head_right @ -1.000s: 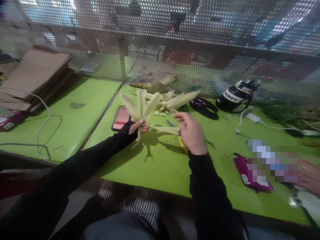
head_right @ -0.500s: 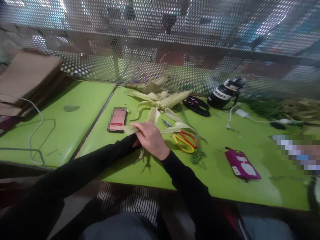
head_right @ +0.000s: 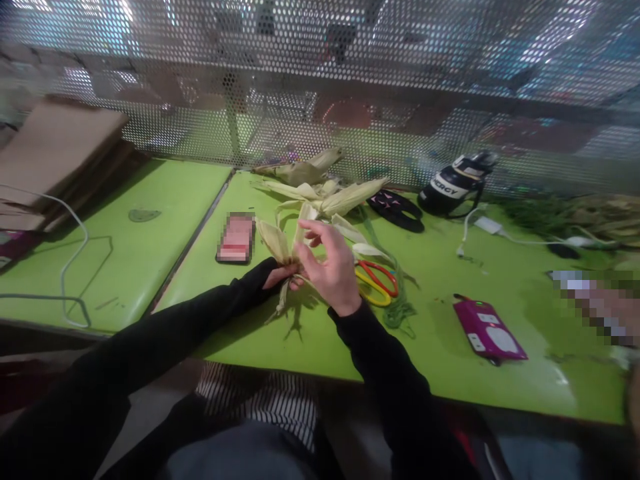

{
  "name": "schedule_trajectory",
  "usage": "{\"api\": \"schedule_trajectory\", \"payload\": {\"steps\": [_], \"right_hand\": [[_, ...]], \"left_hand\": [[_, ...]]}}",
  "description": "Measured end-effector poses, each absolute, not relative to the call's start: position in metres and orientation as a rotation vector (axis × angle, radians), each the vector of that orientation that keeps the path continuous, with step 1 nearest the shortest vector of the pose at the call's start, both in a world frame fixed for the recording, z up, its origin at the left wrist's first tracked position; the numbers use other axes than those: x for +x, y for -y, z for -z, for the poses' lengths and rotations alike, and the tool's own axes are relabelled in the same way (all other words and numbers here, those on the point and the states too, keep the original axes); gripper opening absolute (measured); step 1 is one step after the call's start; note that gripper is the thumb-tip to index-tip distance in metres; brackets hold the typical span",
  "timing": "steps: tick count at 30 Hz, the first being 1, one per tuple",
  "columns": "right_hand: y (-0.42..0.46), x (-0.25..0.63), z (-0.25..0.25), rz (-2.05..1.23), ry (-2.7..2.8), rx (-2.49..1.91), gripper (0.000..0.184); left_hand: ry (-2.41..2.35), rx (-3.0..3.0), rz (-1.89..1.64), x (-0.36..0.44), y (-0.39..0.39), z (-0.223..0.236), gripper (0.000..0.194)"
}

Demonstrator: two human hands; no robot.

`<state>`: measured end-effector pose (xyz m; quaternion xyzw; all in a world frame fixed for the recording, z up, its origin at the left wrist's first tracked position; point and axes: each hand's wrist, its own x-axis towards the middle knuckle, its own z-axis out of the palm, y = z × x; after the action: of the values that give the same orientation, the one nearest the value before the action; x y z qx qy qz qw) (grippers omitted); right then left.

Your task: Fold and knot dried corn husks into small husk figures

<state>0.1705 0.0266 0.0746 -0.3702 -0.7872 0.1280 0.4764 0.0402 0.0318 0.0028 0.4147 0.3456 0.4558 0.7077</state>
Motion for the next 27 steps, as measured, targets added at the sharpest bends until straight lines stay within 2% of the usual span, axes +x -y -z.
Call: {"api": "schedule_trajectory", "payload": {"steps": [3, 8, 11, 13, 17, 20, 27], "right_hand": [[-0.028, 0.171, -0.074, -0.25, 1.973, -0.94, 0.021], [-0.028, 0.166, -0.074, -0.279, 1.961, -1.059, 0.033], [-0.029, 0.166, -0.075, -0.395, 1.961, -1.119, 0.02], [-0.03, 0.167, -0.075, -0.437, 1.938, -1.163, 0.018], [-0.03, 0.167, -0.076, -0.4, 1.917, -1.221, 0.016], [-0.03, 0.167, -0.076, -0.443, 1.95, -1.214, 0.017], [-0.035, 0.17, -0.074, -0.649, 1.855, -1.228, 0.026]], "left_hand": [[-0.805, 0.792, -0.965, 0.039, -0.03, -0.008, 0.014], [-0.709, 0.826, -0.85, 0.038, -0.024, -0.013, 0.011], [-0.607, 0.907, -0.719, 0.035, -0.019, -0.01, 0.025], [-0.639, 0.997, -0.71, 0.032, -0.018, -0.009, 0.035], [-0.866, 1.214, -1.049, 0.02, -0.024, -0.016, 0.048], [-0.919, 1.213, -1.181, 0.01, -0.034, -0.027, 0.041], [-1.023, 1.171, -1.132, -0.003, -0.04, -0.041, 0.025]]}}
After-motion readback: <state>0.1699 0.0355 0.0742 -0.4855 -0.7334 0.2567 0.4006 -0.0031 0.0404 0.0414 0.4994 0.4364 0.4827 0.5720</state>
